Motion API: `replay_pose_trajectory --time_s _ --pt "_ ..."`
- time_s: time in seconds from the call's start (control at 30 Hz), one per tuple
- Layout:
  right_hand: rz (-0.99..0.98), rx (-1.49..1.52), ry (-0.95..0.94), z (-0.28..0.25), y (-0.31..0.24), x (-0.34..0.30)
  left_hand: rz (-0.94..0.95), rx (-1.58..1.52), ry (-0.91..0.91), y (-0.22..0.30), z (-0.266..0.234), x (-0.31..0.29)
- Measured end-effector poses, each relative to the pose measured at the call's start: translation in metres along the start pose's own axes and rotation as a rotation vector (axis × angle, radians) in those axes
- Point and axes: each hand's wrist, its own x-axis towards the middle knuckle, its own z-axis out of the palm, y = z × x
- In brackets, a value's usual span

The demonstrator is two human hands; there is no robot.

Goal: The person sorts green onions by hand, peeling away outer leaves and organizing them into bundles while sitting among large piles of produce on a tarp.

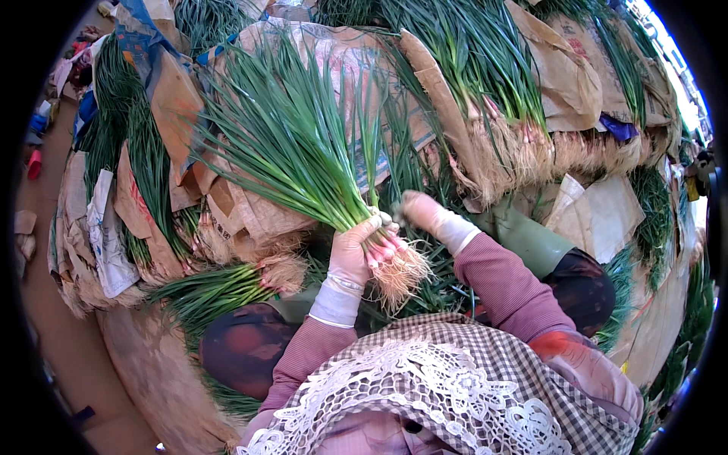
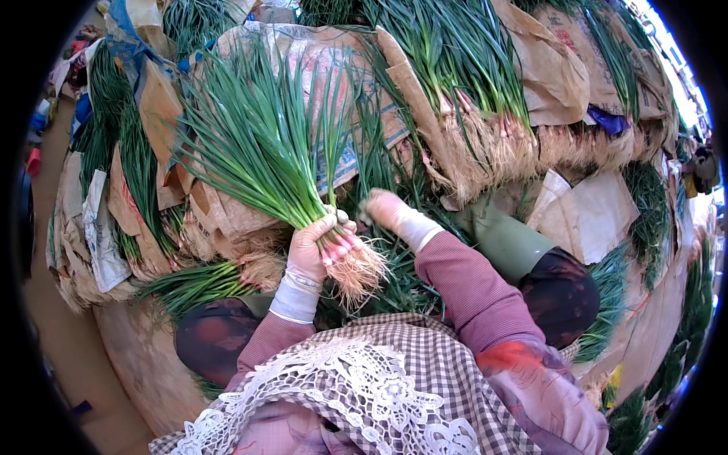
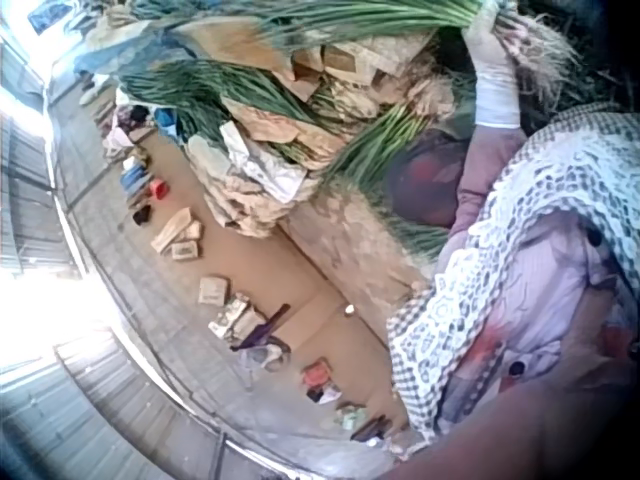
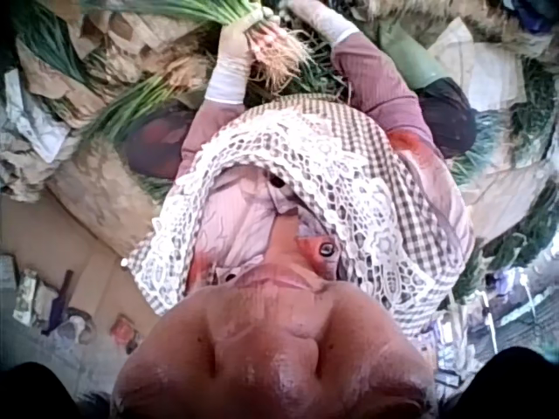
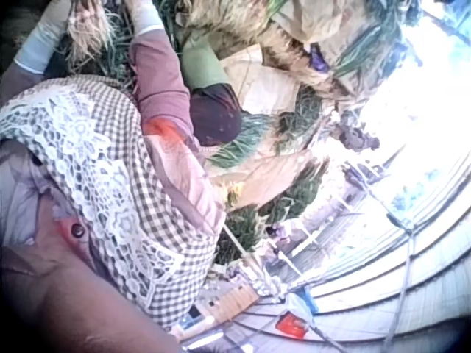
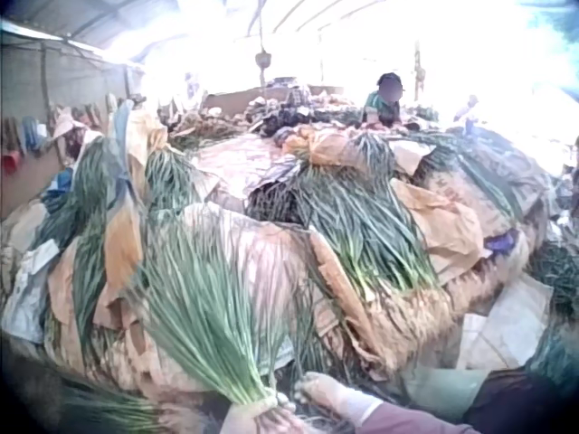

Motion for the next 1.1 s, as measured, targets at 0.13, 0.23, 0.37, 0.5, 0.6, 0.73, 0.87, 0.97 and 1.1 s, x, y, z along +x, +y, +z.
replay_pose_trajectory --time_s 0.13,0.23,0.37,0.5,0.6,0.73,0.87,0.97,1.1 --pt "-0.057 0.447 0.003 0.015 -0.054 -0.01 -0.045 0.269 0.061 -0.01 -0.005 0.002" --pt "-0.044 0.757 0.128 0.04 -0.062 -0.013 -0.058 0.168 0.042 -0.009 -0.011 0.005" --pt "-0.216 -0.435 0.417 0.042 0.022 0.016 -0.078 0.129 0.066 -0.013 -0.015 0.003" --pt "0.091 -0.977 0.104 -0.002 0.024 -0.023 -0.024 -0.016 -0.081 -0.009 -0.005 0.002" --pt "0.145 -0.891 -0.585 -0.008 0.044 -0.033 -0.049 -0.133 -0.066 -0.003 -0.002 0.003" --pt "-0.236 -1.003 0.045 -0.044 0.003 -0.025 -0.145 -0.136 -0.1 -0.007 -0.016 0.005" --pt "0.113 -0.821 0.739 -0.081 -0.019 0.018 -0.227 -0.179 -0.305 -0.012 -0.016 0.001" --pt "0.037 -0.801 0.628 -0.097 0.02 0.043 -0.187 -0.146 -0.389 0.0 -0.003 -0.003" --pt "-0.275 0.212 0.149 -0.085 -0.034 0.002 -0.03 -0.119 -0.324 0.016 0.002 -0.001"
